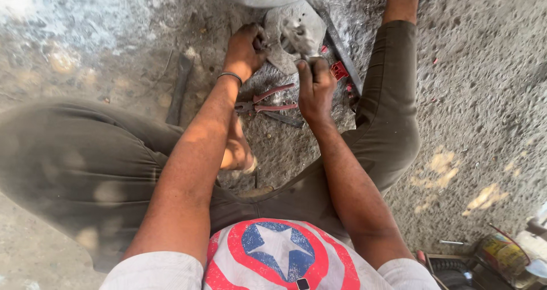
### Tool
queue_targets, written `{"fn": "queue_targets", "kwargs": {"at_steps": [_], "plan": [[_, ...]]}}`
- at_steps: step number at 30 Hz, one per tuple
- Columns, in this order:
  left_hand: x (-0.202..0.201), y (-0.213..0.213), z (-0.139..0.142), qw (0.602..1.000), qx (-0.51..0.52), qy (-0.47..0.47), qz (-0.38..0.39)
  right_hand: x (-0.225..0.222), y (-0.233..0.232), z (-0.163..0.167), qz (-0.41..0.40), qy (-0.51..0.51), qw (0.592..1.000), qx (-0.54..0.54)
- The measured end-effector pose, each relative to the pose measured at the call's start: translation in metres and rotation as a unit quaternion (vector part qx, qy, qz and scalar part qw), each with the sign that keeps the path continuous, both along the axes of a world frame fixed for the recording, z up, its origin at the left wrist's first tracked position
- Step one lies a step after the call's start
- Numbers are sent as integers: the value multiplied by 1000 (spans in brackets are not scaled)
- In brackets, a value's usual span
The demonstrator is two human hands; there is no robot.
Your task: The person sits on the ground and uses a hammer to strike small metal pieces placed on a stone anvil. They repeatedly pick up pieces from a bucket, position them, and hammer them into shape, then place the finished pieces into a plastic bag.
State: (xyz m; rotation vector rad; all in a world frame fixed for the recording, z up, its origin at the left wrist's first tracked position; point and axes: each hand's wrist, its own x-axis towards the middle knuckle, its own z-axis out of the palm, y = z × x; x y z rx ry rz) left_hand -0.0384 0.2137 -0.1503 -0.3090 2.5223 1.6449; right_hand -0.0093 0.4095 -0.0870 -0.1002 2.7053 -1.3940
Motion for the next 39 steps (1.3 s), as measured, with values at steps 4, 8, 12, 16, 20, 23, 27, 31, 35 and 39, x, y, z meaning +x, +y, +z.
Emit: {"fn": "queue_targets", "kwargs": {"at_steps": [4,8,12,16,20,23,27,31,35,39], "plan": [[0,-1,-5,991,85,-102,29,3,-6,1,74,91,993,-2],[3,0,-9,995,21,83,50,-4,-26,-8,73,-150,978,126],[2,1,-11,998,52,-29,33,-7,-28,-6,69,-121,980,141],[0,2,-13,859,453,-89,221,-1,-14,1,81,56,995,30],[4,0,-14,996,64,32,58,3,-13,0,82,93,990,-73],[5,-1,-8,996,53,11,67,1,-24,-7,103,-50,988,107],[3,-1,0,994,79,-20,77,-2,-28,-9,52,-147,984,89],[6,-1,2,999,21,4,46,-4,-14,-5,-46,-138,989,-9],[6,2,-2,998,-34,50,32,-7,-4,-6,-7,-3,996,-85],[4,6,-5,996,-58,56,31,-5,-4,-12,-11,-89,996,-19]]}}
